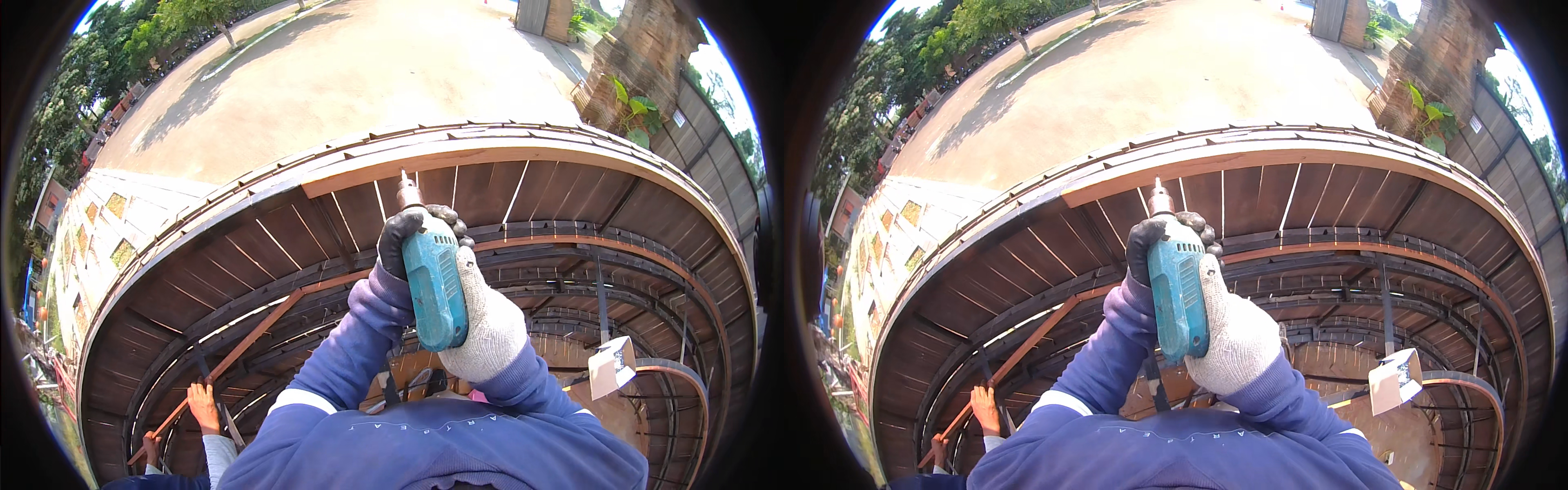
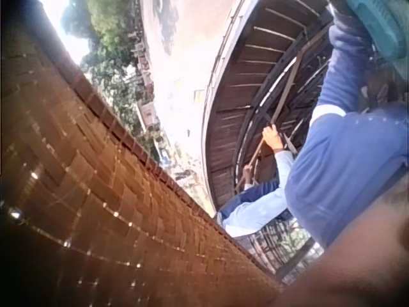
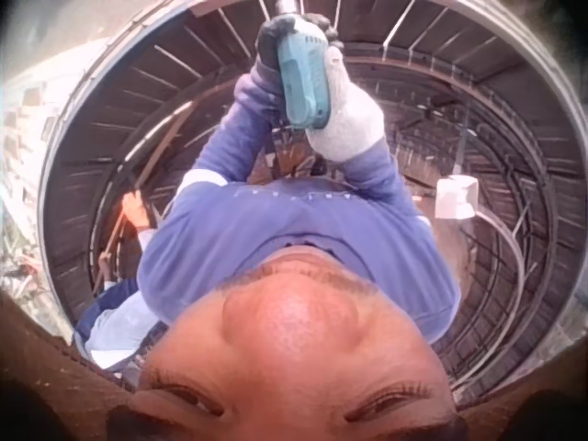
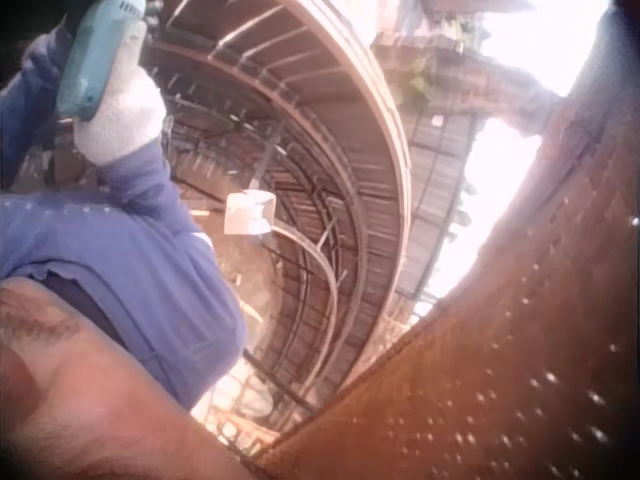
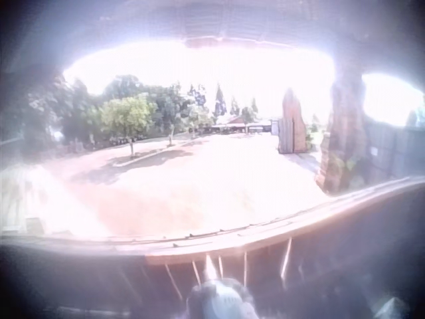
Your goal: The person builds a curved wooden structure by securing wood panels to a metal frame using a drill and screws while an assistant helps position the materials.
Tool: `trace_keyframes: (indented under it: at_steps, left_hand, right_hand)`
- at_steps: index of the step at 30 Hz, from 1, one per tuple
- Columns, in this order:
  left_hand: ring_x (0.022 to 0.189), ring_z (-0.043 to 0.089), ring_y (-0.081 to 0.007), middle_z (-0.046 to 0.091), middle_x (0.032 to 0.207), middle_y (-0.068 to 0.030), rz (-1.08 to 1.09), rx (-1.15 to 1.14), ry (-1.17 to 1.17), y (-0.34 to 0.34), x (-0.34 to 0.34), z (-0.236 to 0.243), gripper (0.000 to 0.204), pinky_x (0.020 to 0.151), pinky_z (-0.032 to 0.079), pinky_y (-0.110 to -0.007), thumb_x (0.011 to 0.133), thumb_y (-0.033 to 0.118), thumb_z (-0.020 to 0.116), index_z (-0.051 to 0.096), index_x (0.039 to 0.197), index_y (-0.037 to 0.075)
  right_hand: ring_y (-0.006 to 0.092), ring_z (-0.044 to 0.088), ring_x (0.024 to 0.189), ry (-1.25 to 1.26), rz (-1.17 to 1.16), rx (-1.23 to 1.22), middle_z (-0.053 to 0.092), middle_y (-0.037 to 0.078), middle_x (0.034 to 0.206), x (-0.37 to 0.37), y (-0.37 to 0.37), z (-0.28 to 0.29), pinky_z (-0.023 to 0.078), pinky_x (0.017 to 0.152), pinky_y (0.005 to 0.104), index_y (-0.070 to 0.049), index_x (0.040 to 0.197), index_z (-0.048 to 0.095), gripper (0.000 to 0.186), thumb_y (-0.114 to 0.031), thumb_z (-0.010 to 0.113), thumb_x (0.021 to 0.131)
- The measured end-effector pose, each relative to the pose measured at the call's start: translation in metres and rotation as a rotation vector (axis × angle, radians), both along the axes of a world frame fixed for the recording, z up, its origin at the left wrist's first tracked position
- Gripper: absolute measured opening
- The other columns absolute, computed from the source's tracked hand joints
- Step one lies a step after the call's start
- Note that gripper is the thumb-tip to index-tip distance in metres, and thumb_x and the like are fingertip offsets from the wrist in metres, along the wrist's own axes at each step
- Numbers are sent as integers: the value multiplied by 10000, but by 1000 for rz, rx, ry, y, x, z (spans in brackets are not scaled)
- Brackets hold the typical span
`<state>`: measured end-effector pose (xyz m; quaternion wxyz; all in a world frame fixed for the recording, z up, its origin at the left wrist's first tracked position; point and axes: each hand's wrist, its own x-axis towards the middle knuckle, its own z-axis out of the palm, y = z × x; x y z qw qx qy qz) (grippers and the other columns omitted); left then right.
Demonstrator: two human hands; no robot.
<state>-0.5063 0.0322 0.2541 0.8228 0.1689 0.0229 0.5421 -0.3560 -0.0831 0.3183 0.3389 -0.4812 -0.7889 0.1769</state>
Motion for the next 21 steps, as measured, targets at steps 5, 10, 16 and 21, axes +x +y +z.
trace_keyframes:
  at_steps: [5,10,16,21]
  left_hand:
    - [907,715,-383,684,974,-180,-27,39,208,5,-3,10,560,832,624,-538,777,485,782,694,1051,4]
    - [929,708,-353,699,989,-199,19,-35,271,-20,-11,16,540,895,600,-506,819,444,759,671,1078,-21]
    - [982,711,-306,707,1028,-147,24,-11,165,-153,21,-38,380,929,600,-479,890,326,734,680,1096,12]
    - [1008,701,-239,708,1133,-122,160,-149,328,-209,22,-94,381,954,588,-416,926,301,724,677,1176,17]
  right_hand:
    - [410,747,973,44,-36,-30,713,277,1121,2,-5,0,605,857,419,49,1606,267,1011,-120,783,753]
    - [425,729,1024,72,-26,-120,702,280,1151,2,-30,0,593,904,425,41,1610,244,1012,-129,771,763]
    - [383,602,1330,405,474,-447,510,312,1490,61,-115,-60,478,1113,402,17,1655,-32,1396,-316,934,704]
    - [315,411,1475,889,568,-929,254,196,1677,63,-133,-104,456,1125,390,-67,1671,-86,1403,-297,910,710]
